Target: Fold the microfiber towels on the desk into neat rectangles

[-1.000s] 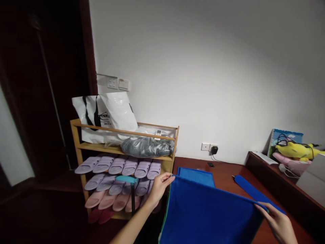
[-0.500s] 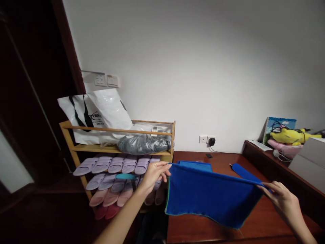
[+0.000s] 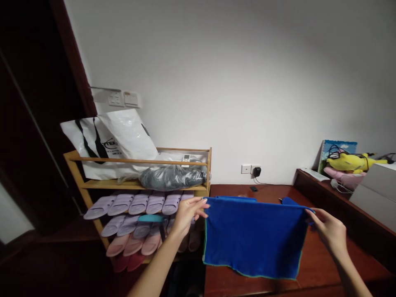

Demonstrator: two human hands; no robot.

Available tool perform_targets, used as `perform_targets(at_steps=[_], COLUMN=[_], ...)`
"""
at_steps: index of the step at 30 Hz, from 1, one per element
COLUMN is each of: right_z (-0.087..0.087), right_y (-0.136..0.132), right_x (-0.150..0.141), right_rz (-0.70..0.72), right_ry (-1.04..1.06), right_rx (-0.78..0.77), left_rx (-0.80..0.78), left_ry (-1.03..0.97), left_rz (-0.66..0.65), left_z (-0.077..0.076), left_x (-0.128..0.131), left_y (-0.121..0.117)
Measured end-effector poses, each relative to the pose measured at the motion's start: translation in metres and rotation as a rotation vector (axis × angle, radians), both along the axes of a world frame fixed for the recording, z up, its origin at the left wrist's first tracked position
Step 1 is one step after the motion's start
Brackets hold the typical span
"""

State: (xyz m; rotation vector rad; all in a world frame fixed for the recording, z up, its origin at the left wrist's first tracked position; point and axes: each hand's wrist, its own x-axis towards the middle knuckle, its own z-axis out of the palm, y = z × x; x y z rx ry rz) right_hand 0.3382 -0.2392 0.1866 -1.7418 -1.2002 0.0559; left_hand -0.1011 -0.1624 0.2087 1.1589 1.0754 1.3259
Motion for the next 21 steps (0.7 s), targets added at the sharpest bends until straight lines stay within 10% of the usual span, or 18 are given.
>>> perform_targets(at_steps=[10, 21], right_z=[-0.062, -0.159], right_y=[0.125, 0.213], right_x=[0.005, -0.001], right_rz=[0.099, 0.122], right_ry=[0.227, 0.2], right_rx=[-0.084, -0.246], left_rx=[-0.211, -0.369], left_ry=[0.032, 0.117], left_rz=[0.075, 0.156], left_z=[-0.058, -0.157], left_x=[0.031, 0.076], left_y=[0.1, 0.184])
